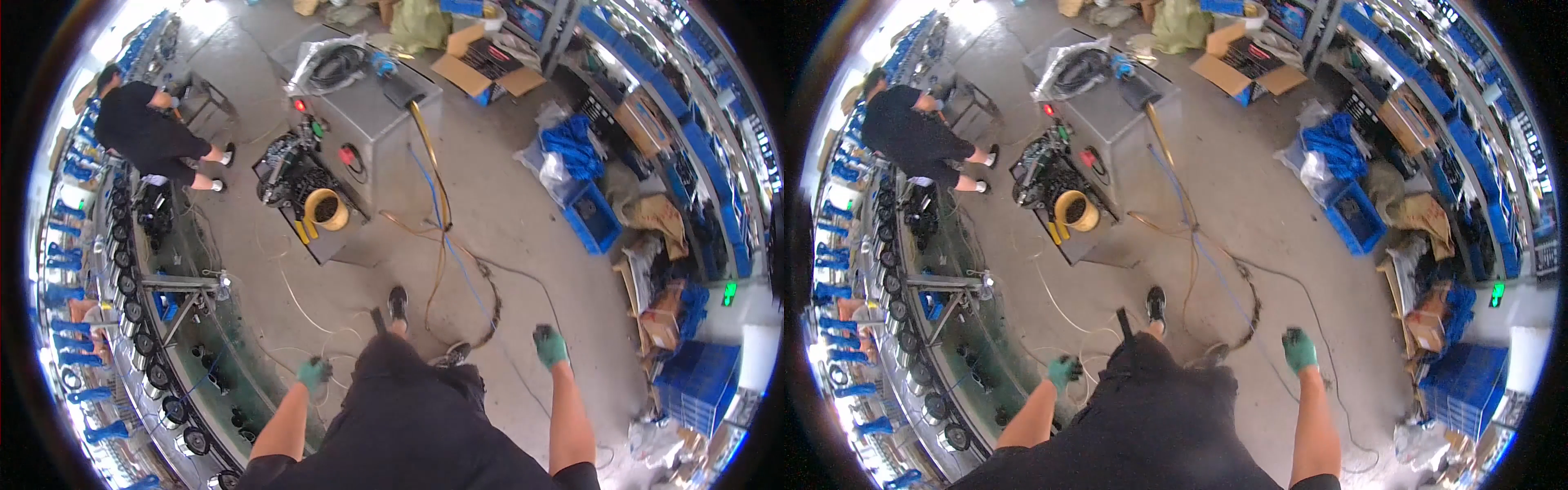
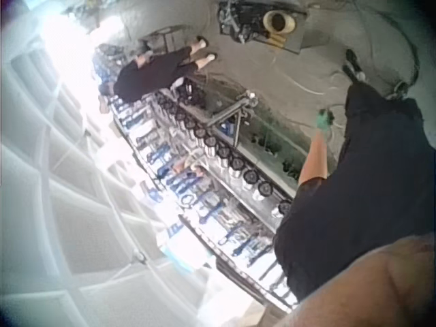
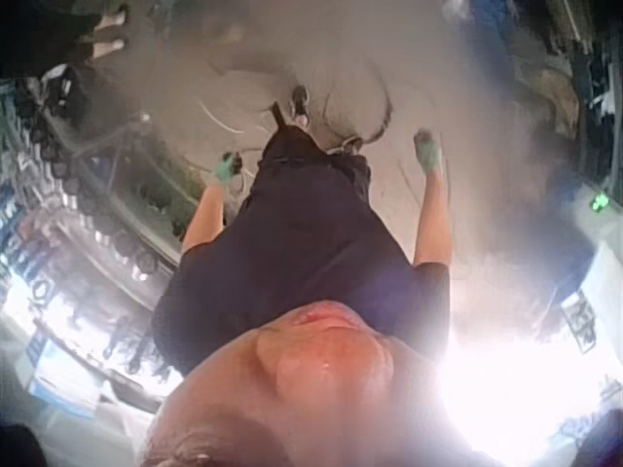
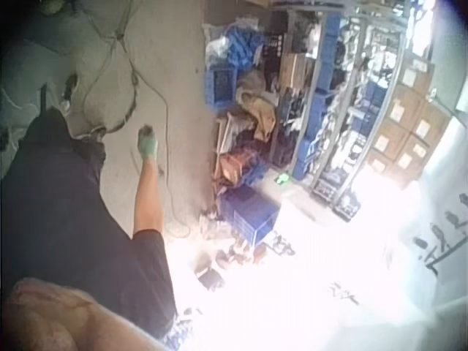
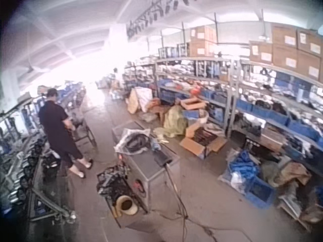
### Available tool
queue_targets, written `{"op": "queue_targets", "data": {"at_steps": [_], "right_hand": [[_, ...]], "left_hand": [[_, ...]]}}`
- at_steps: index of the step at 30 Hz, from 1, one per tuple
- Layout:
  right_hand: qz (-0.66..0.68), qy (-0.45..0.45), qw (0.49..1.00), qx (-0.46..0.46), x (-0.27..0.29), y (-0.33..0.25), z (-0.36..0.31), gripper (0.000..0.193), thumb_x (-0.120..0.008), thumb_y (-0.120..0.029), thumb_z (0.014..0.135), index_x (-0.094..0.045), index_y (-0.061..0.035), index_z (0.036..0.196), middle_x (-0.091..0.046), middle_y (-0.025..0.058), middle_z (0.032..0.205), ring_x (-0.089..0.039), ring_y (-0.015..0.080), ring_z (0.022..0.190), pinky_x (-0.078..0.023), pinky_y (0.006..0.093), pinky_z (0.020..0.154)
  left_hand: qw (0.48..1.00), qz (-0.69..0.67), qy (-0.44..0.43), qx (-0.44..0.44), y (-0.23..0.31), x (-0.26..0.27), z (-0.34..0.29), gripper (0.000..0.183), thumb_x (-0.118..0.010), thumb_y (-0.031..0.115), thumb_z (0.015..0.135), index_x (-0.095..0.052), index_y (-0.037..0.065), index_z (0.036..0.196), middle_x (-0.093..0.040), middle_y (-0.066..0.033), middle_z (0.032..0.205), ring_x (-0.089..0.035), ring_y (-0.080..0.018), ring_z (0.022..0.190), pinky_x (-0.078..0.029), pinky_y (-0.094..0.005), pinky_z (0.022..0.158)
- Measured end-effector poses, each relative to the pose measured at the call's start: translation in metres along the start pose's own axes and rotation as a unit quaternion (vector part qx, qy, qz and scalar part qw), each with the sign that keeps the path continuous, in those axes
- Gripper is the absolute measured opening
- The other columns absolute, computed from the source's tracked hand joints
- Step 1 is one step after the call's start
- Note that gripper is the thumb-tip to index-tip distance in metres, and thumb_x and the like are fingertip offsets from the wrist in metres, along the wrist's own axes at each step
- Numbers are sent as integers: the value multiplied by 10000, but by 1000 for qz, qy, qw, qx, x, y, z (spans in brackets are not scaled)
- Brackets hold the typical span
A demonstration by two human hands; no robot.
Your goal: The person assembles metal components onto large cylindrical pump housings, using an air-powered screwdriver to secure screws into the end plates and handling individual small metal parts by hand.
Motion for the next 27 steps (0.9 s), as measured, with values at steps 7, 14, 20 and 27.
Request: {"op": "queue_targets", "data": {"at_steps": [7,14,20,27], "right_hand": [[180,134,933,281,121,-390,163,276,-693,-139,900,-671,-28,1153,-690,194,1091,-683,346,966,-547,399,863],[-141,256,917,271,143,-561,249,552,-747,-365,824,-588,-64,1258,-585,254,1226,-573,447,1114,-468,543,966],[-247,265,865,346,110,-617,271,688,-717,-501,840,-566,7,1278,-565,266,1321,-537,434,1224,-388,498,1104],[-211,255,886,324,135,-591,275,709,-753,-464,787,-571,5,1287,-570,287,1257,-537,465,1164,-421,511,1063]], "left_hand": [[996,-5,49,72,-82,-12,-15,274,-631,268,994,-604,80,1191,-722,-122,973,-699,-257,783,-552,-411,662],[991,-124,44,36,-49,16,24,266,-648,207,985,-619,79,1217,-724,-101,963,-697,-238,793,-549,-375,648],[982,59,74,-161,25,34,94,344,-622,309,978,-655,78,1231,-734,-60,988,-685,-172,812,-546,-345,648],[862,92,-38,-497,428,-149,-49,511,-652,83,933,-527,12,1423,-597,-149,1421,-584,-212,1293,-460,-353,1092]]}}
Point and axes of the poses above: each hand's wrist, its own z-axis towards the middle knuckle, its own x-axis out of the back of the hand, y = z × x, the point moved 3 cm from there along z, towards the middle knuckle
